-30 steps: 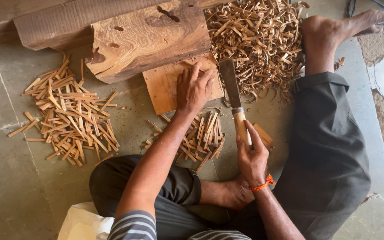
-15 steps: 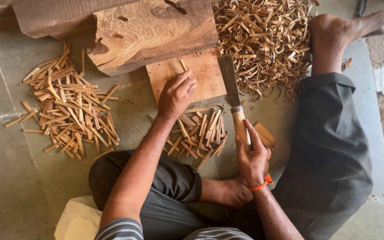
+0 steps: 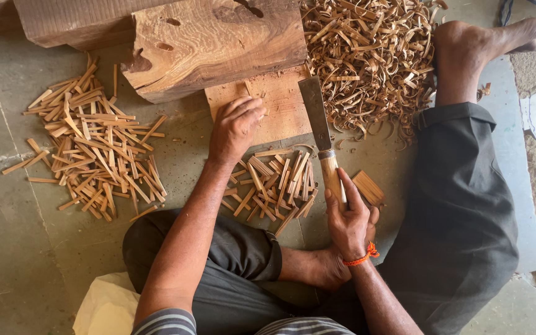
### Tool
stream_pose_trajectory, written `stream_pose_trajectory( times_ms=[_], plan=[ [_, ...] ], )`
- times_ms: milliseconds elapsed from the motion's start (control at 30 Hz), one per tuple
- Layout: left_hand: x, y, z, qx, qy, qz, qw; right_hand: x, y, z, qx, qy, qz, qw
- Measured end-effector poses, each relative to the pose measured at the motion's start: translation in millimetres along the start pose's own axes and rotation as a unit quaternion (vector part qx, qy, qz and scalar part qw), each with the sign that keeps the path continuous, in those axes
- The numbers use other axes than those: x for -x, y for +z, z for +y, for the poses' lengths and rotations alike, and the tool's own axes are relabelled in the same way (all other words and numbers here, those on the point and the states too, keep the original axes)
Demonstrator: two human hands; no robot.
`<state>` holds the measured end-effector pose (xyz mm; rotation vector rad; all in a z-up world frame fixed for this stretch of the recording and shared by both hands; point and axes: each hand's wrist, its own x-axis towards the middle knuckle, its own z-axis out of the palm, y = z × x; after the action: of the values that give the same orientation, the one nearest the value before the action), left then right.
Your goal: The person sits on the floor and uses a chisel and mallet to carve small wooden sticks. They repeatedly strike the chisel to shave off thin strips of wood, creating a pile of wood shavings and finished sticks.
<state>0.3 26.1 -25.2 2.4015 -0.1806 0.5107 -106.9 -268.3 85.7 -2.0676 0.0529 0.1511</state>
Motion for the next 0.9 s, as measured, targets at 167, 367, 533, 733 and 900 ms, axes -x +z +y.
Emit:
stream_pose_trajectory(
  times_ms=[167,367,533,733,900],
  plan=[
    [-2,2,2,-0.026,0.012,-0.017,0.999,0,1,-4,-0.025,0.037,-0.005,0.999],
    [-2,3,1,0.004,-0.014,-0.017,1.0,-1,4,0,-0.092,0.079,-0.023,0.992],
    [-7,-1,3,-0.019,-0.001,0.03,0.999,1,7,7,-0.1,0.098,-0.03,0.99],
    [-7,11,18,-0.031,-0.092,0.067,0.993,3,10,13,-0.169,0.102,-0.044,0.979],
    [-3,11,28,-0.018,-0.103,0.104,0.989,7,10,9,-0.184,0.107,-0.081,0.974]
  ],
)
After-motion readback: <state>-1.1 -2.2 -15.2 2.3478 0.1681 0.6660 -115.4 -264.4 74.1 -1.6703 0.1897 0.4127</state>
